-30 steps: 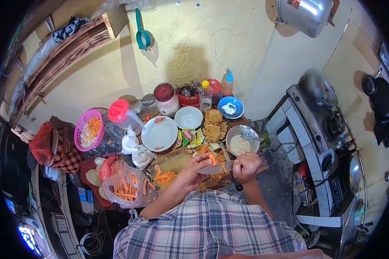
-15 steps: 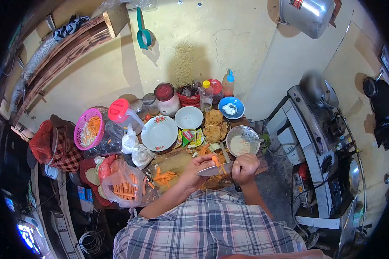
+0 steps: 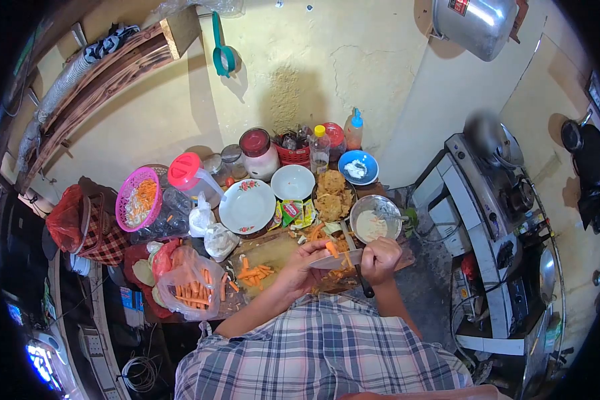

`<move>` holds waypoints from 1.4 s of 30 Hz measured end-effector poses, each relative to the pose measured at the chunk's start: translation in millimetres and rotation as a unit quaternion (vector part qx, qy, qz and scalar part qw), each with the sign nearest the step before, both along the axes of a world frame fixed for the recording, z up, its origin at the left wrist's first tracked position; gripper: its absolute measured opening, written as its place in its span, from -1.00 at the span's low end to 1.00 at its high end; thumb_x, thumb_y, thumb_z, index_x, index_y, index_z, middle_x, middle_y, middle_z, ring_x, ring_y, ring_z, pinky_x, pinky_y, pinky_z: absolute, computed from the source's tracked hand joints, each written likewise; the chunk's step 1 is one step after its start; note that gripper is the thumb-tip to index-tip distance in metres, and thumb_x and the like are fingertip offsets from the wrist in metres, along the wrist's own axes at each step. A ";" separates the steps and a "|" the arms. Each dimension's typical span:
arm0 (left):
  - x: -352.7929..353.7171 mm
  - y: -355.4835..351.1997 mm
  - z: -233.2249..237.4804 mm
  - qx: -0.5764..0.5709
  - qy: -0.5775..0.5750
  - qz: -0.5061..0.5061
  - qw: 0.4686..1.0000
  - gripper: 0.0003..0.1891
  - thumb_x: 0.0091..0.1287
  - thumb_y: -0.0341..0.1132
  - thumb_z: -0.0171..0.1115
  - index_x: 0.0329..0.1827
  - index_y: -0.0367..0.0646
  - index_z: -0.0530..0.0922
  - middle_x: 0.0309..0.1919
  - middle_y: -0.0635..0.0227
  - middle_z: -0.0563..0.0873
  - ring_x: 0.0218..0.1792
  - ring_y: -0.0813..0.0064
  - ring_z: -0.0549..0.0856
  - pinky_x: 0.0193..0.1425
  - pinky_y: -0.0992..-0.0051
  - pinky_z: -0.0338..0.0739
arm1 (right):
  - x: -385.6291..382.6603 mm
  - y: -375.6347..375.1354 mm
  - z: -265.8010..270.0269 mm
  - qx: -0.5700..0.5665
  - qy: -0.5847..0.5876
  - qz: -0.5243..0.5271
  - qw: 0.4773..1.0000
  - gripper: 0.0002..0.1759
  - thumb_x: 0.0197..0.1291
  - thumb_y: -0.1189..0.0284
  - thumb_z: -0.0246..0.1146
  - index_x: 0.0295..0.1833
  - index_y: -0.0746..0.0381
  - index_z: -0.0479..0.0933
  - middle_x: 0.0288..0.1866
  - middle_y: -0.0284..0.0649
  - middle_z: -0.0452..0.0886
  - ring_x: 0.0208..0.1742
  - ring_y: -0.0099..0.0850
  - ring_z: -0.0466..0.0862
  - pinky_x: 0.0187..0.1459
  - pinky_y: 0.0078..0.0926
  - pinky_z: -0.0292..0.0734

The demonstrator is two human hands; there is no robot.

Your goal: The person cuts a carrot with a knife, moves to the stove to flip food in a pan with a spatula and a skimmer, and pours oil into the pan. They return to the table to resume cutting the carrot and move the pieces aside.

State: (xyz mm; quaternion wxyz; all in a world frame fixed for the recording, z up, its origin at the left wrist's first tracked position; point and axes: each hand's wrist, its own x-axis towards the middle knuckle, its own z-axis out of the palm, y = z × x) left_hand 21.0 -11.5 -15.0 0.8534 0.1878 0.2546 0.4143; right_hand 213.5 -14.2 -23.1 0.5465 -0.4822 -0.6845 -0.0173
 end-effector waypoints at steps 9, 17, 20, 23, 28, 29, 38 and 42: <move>1.2 0.6 -5.7 0.012 -0.036 -0.004 0.999 -0.77 0.26 -0.38 0.24 -0.04 -0.13 0.52 -0.21 0.39 0.67 -0.22 0.55 0.69 -0.18 0.58 0.62 | -2.3 2.1 -0.3 0.007 0.009 -0.004 1.000 -0.76 -0.22 0.47 0.07 -0.80 0.28 0.25 -0.81 -0.11 0.24 -0.76 -0.18 0.30 -0.62 -0.27 0.22; 6.5 -2.5 -7.3 0.001 -0.007 0.010 1.000 -0.80 0.27 -0.42 0.21 -0.05 -0.12 0.52 -0.22 0.36 0.67 -0.25 0.51 0.69 -0.18 0.58 0.62 | -6.7 1.8 5.4 -0.009 0.028 0.005 1.000 -0.77 -0.21 0.51 0.07 -0.79 0.30 0.26 -0.81 -0.10 0.26 -0.77 -0.18 0.31 -0.62 -0.28 0.24; 3.7 0.7 -9.2 -0.005 -0.017 0.000 1.000 -0.79 0.26 -0.44 0.21 -0.05 -0.13 0.52 -0.19 0.32 0.66 -0.23 0.47 0.69 -0.12 0.54 0.63 | -2.1 2.7 -1.2 -0.022 0.023 -0.009 0.999 -0.77 -0.20 0.51 0.07 -0.79 0.31 0.27 -0.82 -0.10 0.27 -0.77 -0.17 0.32 -0.62 -0.28 0.25; 3.3 -1.0 -8.8 0.010 0.004 0.014 1.000 -0.78 0.25 -0.44 0.23 -0.04 -0.15 0.52 -0.14 0.30 0.64 -0.20 0.43 0.68 -0.07 0.50 0.63 | -1.7 3.7 -0.2 -0.032 0.013 -0.022 0.999 -0.76 -0.20 0.51 0.08 -0.80 0.30 0.28 -0.81 -0.10 0.28 -0.77 -0.17 0.34 -0.62 -0.28 0.26; 11.4 -8.5 -6.8 0.000 0.071 -0.031 0.997 -0.70 0.24 -0.46 0.24 0.03 -0.19 0.48 -0.12 0.31 0.63 -0.15 0.45 0.67 0.00 0.47 0.61 | -4.8 5.3 3.3 -0.058 0.006 -0.028 0.998 -0.76 -0.16 0.50 0.09 -0.78 0.30 0.34 -0.79 -0.07 0.33 -0.74 -0.15 0.39 -0.60 -0.27 0.31; 9.0 -5.2 -10.2 0.002 0.072 -0.032 0.997 -0.70 0.24 -0.46 0.24 0.03 -0.19 0.48 -0.12 0.31 0.63 -0.15 0.45 0.67 0.00 0.47 0.61 | -1.8 6.5 -2.4 -0.076 0.029 -0.048 0.996 -0.77 -0.14 0.49 0.10 -0.76 0.31 0.37 -0.78 -0.06 0.34 -0.73 -0.13 0.41 -0.59 -0.26 0.33; -3.3 9.7 4.0 -0.025 0.020 0.018 0.999 -0.62 0.28 -0.50 0.16 0.18 -0.22 0.43 -0.03 0.23 0.62 -0.07 0.43 0.66 0.06 0.50 0.62 | 12.1 3.0 -14.1 -0.105 0.038 -0.060 0.992 -0.77 -0.12 0.49 0.11 -0.74 0.32 0.38 -0.75 -0.04 0.36 -0.69 -0.11 0.44 -0.57 -0.25 0.34; -8.1 10.6 6.5 -0.018 0.018 0.004 1.000 -0.61 0.29 -0.49 0.14 0.20 -0.20 0.41 -0.02 0.21 0.61 -0.06 0.41 0.66 0.04 0.52 0.63 | 10.9 2.0 -8.1 -0.070 0.006 -0.022 0.997 -0.77 -0.18 0.51 0.12 -0.77 0.30 0.32 -0.78 -0.08 0.32 -0.72 -0.13 0.39 -0.58 -0.27 0.31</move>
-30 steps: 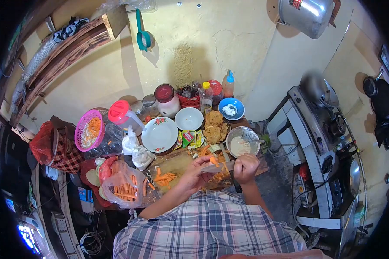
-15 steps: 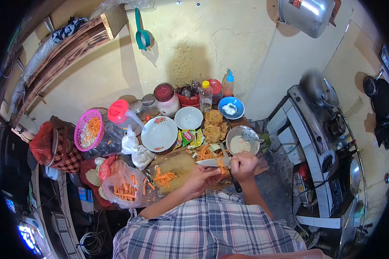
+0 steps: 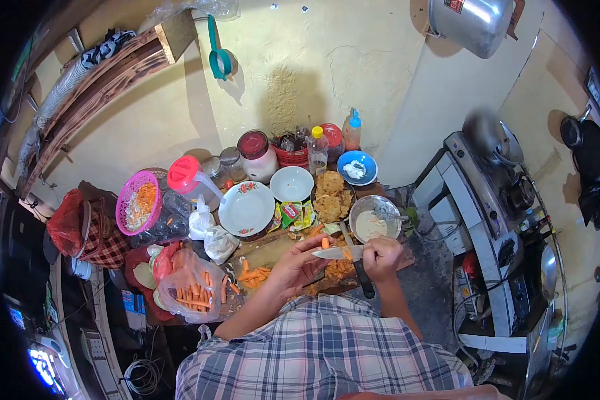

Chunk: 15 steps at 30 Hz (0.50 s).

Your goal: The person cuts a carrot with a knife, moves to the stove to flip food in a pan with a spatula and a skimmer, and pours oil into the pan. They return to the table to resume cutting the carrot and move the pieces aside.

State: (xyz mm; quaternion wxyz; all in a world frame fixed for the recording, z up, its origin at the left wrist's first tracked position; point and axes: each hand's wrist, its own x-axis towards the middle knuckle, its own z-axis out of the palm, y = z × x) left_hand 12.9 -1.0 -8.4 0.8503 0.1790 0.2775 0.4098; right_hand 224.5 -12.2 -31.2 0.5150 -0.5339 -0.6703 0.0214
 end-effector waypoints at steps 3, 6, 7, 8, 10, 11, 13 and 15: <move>-5.1 -0.1 0.6 -0.014 0.003 -0.007 1.000 -0.60 0.29 -0.48 0.16 0.20 -0.21 0.40 -0.02 0.23 0.61 -0.04 0.42 0.65 0.03 0.52 0.63 | -3.5 -1.2 13.4 0.024 0.000 -0.003 1.000 -0.79 -0.22 0.51 0.11 -0.78 0.29 0.30 -0.79 -0.10 0.30 -0.73 -0.14 0.36 -0.58 -0.27 0.31; -6.2 -1.0 11.9 -0.048 0.009 -0.009 0.999 -0.60 0.28 -0.47 0.18 0.19 -0.22 0.40 -0.04 0.26 0.61 -0.04 0.45 0.65 -0.02 0.55 0.64 | -3.5 -1.5 15.9 0.041 -0.014 -0.001 0.999 -0.79 -0.24 0.51 0.11 -0.78 0.27 0.28 -0.80 -0.10 0.29 -0.74 -0.15 0.36 -0.59 -0.28 0.29; -6.1 -1.6 14.6 -0.057 0.009 -0.009 0.998 -0.61 0.27 -0.46 0.19 0.18 -0.21 0.41 -0.06 0.27 0.62 -0.06 0.47 0.66 -0.06 0.57 0.65 | -3.2 -1.5 15.5 0.042 -0.014 -0.001 0.999 -0.79 -0.24 0.51 0.11 -0.78 0.27 0.28 -0.80 -0.10 0.29 -0.74 -0.15 0.36 -0.59 -0.28 0.29; -5.8 -1.0 12.1 -0.056 0.009 -0.009 0.998 -0.61 0.27 -0.46 0.19 0.18 -0.21 0.41 -0.06 0.27 0.62 -0.06 0.47 0.66 -0.06 0.57 0.65 | -2.8 -1.4 14.6 0.042 -0.018 0.004 0.999 -0.79 -0.25 0.50 0.11 -0.79 0.27 0.28 -0.80 -0.11 0.29 -0.74 -0.16 0.36 -0.59 -0.28 0.29; -4.6 1.1 5.2 -0.036 0.013 -0.006 0.999 -0.62 0.26 -0.45 0.21 0.15 -0.18 0.43 -0.11 0.29 0.64 -0.11 0.50 0.67 -0.14 0.62 0.63 | -2.9 -1.3 14.6 0.043 -0.022 0.009 0.999 -0.78 -0.25 0.49 0.11 -0.79 0.27 0.27 -0.80 -0.11 0.28 -0.74 -0.16 0.35 -0.59 -0.27 0.28; -3.5 0.8 5.9 -0.035 0.014 -0.006 0.999 -0.62 0.26 -0.45 0.21 0.15 -0.18 0.43 -0.11 0.29 0.64 -0.11 0.50 0.67 -0.14 0.62 0.63 | -3.2 -1.3 15.1 0.044 -0.028 0.010 0.999 -0.78 -0.25 0.48 0.11 -0.79 0.26 0.26 -0.80 -0.11 0.28 -0.74 -0.16 0.35 -0.59 -0.27 0.28; -1.3 -0.8 8.6 -0.014 0.027 0.016 0.999 -0.64 0.26 -0.45 0.22 0.13 -0.17 0.44 -0.16 0.33 0.65 -0.15 0.53 0.67 -0.20 0.63 0.62 | -4.1 -1.4 15.3 0.046 -0.034 0.011 0.998 -0.77 -0.25 0.47 0.11 -0.79 0.26 0.26 -0.80 -0.11 0.28 -0.74 -0.16 0.35 -0.59 -0.28 0.28; -0.9 -1.9 10.0 -0.009 0.030 0.019 0.999 -0.64 0.25 -0.44 0.22 0.13 -0.16 0.45 -0.17 0.35 0.65 -0.17 0.54 0.67 -0.22 0.64 0.62 | -4.5 -1.1 15.5 0.059 -0.033 0.012 0.998 -0.77 -0.25 0.46 0.11 -0.79 0.26 0.26 -0.80 -0.12 0.28 -0.75 -0.17 0.34 -0.60 -0.28 0.28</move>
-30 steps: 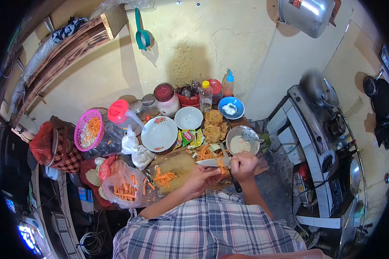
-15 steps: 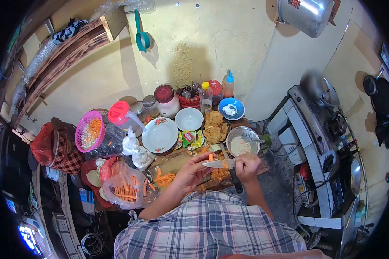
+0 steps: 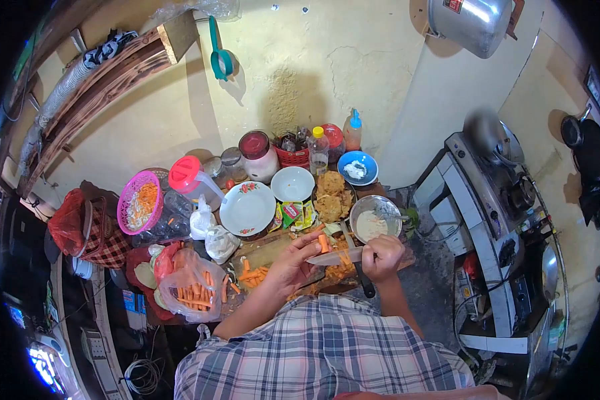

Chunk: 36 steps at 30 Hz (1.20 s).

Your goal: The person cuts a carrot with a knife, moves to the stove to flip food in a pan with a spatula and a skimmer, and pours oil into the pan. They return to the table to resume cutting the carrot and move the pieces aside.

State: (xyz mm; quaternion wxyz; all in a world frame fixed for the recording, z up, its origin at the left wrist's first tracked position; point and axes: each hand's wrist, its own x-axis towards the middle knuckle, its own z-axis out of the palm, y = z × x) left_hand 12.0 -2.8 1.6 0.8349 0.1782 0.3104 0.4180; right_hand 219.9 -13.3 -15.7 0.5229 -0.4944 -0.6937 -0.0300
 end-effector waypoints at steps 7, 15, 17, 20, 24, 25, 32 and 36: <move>-0.5 -1.3 -8.7 0.017 0.026 0.002 1.000 -0.66 0.26 -0.44 0.22 0.11 -0.13 0.48 -0.19 0.38 0.66 -0.25 0.59 0.68 -0.30 0.69 0.60 | -0.2 -0.2 0.9 0.004 0.002 -0.002 1.000 -0.79 -0.26 0.46 0.11 -0.79 0.26 0.29 -0.80 -0.13 0.29 -0.74 -0.17 0.35 -0.60 -0.28 0.27; 3.8 -1.5 0.2 -0.005 0.022 0.011 1.000 -0.69 0.28 -0.44 0.18 0.09 -0.17 0.46 -0.24 0.38 0.65 -0.32 0.60 0.66 -0.37 0.68 0.57 | -0.5 -1.3 3.2 0.000 -0.020 -0.006 1.000 -0.78 -0.27 0.46 0.12 -0.79 0.25 0.29 -0.80 -0.13 0.29 -0.74 -0.17 0.35 -0.61 -0.28 0.27; 4.5 -1.4 -0.6 -0.004 0.019 0.005 1.000 -0.70 0.28 -0.45 0.17 0.08 -0.17 0.45 -0.25 0.38 0.65 -0.33 0.60 0.66 -0.37 0.68 0.56 | 0.1 -0.8 0.9 0.001 -0.021 -0.008 1.000 -0.78 -0.26 0.46 0.12 -0.79 0.25 0.29 -0.80 -0.12 0.29 -0.74 -0.17 0.35 -0.60 -0.29 0.27; 7.5 -2.1 -6.2 0.001 0.023 0.015 1.000 -0.72 0.28 -0.45 0.17 0.05 -0.17 0.46 -0.26 0.37 0.64 -0.35 0.60 0.65 -0.37 0.69 0.54 | 1.2 -0.8 -0.7 0.005 -0.026 -0.013 1.000 -0.78 -0.26 0.46 0.13 -0.79 0.25 0.30 -0.80 -0.13 0.30 -0.74 -0.17 0.35 -0.60 -0.29 0.28; 17.7 -3.7 -11.7 0.015 0.046 0.016 0.999 -0.74 0.28 -0.46 0.15 0.03 -0.16 0.46 -0.27 0.37 0.64 -0.34 0.58 0.65 -0.35 0.63 0.53 | 3.6 -4.8 0.8 0.015 -0.031 -0.024 0.999 -0.83 -0.29 0.45 0.14 -0.78 0.23 0.36 -0.79 -0.16 0.34 -0.72 -0.19 0.40 -0.58 -0.31 0.32; 20.6 -4.0 -13.3 0.014 0.052 0.021 0.998 -0.74 0.28 -0.46 0.15 0.03 -0.15 0.46 -0.27 0.36 0.64 -0.34 0.58 0.65 -0.33 0.61 0.54 | 5.0 -7.0 2.7 0.014 -0.032 -0.046 0.998 -0.83 -0.29 0.45 0.14 -0.78 0.23 0.36 -0.79 -0.16 0.34 -0.72 -0.19 0.40 -0.58 -0.31 0.32; 44.6 1.7 -29.7 0.006 0.048 -0.015 0.999 -0.74 0.30 -0.48 0.12 0.04 -0.18 0.43 -0.36 0.39 0.60 -0.38 0.56 0.63 -0.28 0.55 0.59 | 22.3 -22.8 -6.5 0.006 -0.017 -0.107 0.994 -0.83 -0.31 0.45 0.16 -0.79 0.19 0.36 -0.78 -0.22 0.38 -0.70 -0.24 0.44 -0.58 -0.31 0.33; 55.9 3.0 -24.3 0.001 0.021 -0.041 0.999 -0.76 0.30 -0.46 0.14 0.02 -0.17 0.44 -0.31 0.37 0.61 -0.35 0.53 0.65 -0.22 0.54 0.61 | 32.6 -34.0 -7.4 -0.014 -0.020 -0.136 0.990 -0.80 -0.30 0.44 0.17 -0.80 0.18 0.35 -0.78 -0.23 0.39 -0.70 -0.26 0.44 -0.58 -0.32 0.32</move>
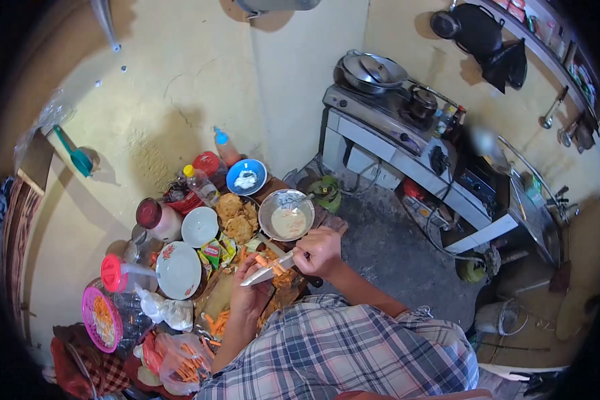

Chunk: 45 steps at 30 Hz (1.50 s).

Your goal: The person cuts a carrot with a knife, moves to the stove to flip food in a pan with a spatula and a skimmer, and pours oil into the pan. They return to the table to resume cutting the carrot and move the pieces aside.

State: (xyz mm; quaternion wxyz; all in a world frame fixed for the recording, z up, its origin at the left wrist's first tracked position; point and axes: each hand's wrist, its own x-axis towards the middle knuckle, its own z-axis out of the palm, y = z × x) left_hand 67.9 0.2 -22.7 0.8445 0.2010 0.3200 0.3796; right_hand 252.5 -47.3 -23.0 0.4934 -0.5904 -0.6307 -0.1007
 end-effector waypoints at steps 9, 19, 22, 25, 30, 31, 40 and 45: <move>-0.8 0.7 -1.2 0.004 -0.011 -0.010 1.000 -0.76 0.30 -0.45 0.15 0.02 -0.18 0.46 -0.28 0.37 0.63 -0.31 0.49 0.66 -0.20 0.53 0.62 | 0.5 -1.6 -1.6 -0.013 0.004 -0.011 1.000 -0.81 -0.29 0.44 0.17 -0.80 0.19 0.36 -0.78 -0.21 0.41 -0.70 -0.25 0.46 -0.57 -0.33 0.36; -21.1 0.5 -7.1 0.036 -0.007 0.001 0.999 -0.78 0.32 -0.39 0.15 0.02 -0.15 0.47 -0.23 0.33 0.63 -0.26 0.51 0.66 -0.18 0.55 0.63 | -17.8 15.7 0.7 0.020 0.017 0.039 0.999 -0.81 -0.31 0.46 0.15 -0.79 0.23 0.34 -0.78 -0.17 0.38 -0.72 -0.22 0.44 -0.60 -0.31 0.32; -23.1 -2.3 -6.8 0.057 -0.030 -0.002 0.998 -0.81 0.35 -0.39 0.13 -0.01 -0.18 0.49 -0.18 0.31 0.63 -0.24 0.49 0.67 -0.13 0.56 0.65 | -26.3 19.9 5.0 0.017 0.022 0.042 0.999 -0.81 -0.30 0.47 0.13 -0.81 0.24 0.33 -0.80 -0.17 0.36 -0.73 -0.22 0.42 -0.60 -0.32 0.31; -25.1 -4.5 -3.3 0.046 -0.020 -0.008 0.999 -0.80 0.34 -0.38 0.13 0.00 -0.17 0.47 -0.19 0.40 0.62 -0.22 0.55 0.65 -0.08 0.54 0.65 | -29.8 22.4 3.4 0.012 0.024 0.048 0.998 -0.81 -0.29 0.48 0.12 -0.80 0.25 0.34 -0.80 -0.16 0.35 -0.73 -0.21 0.42 -0.60 -0.32 0.30; -21.9 -11.0 5.7 0.060 0.043 -0.012 0.997 -0.78 0.33 -0.44 0.13 0.01 -0.25 0.44 -0.15 0.34 0.61 -0.18 0.52 0.66 -0.03 0.51 0.64 | -27.4 26.0 -0.8 0.013 0.010 0.038 0.999 -0.81 -0.27 0.49 0.12 -0.80 0.26 0.33 -0.79 -0.14 0.35 -0.73 -0.20 0.41 -0.60 -0.32 0.31; -20.4 -13.3 6.2 0.054 0.081 -0.023 0.995 -0.78 0.32 -0.46 0.13 0.01 -0.27 0.43 -0.13 0.32 0.61 -0.17 0.51 0.66 -0.03 0.50 0.64 | -29.8 26.8 0.0 0.008 0.007 0.040 0.999 -0.81 -0.27 0.50 0.12 -0.79 0.27 0.33 -0.79 -0.13 0.35 -0.73 -0.19 0.41 -0.60 -0.32 0.31; -21.6 -9.7 -0.5 0.016 0.003 0.021 1.000 -0.78 0.29 -0.45 0.19 -0.02 -0.23 0.51 -0.21 0.31 0.66 -0.27 0.53 0.69 -0.20 0.61 0.66 | -19.0 19.5 -9.7 -0.021 0.031 0.048 0.998 -0.81 -0.26 0.50 0.12 -0.79 0.27 0.36 -0.81 -0.13 0.33 -0.75 -0.20 0.39 -0.61 -0.31 0.31; -34.5 -0.9 -13.3 0.003 -0.045 -0.028 0.999 -0.77 0.27 -0.44 0.20 -0.01 -0.16 0.52 -0.22 0.34 0.67 -0.26 0.55 0.69 -0.24 0.63 0.65 | -17.0 18.4 -8.6 -0.011 0.048 0.079 0.996 -0.81 -0.27 0.49 0.13 -0.80 0.27 0.37 -0.81 -0.12 0.35 -0.75 -0.19 0.39 -0.61 -0.32 0.32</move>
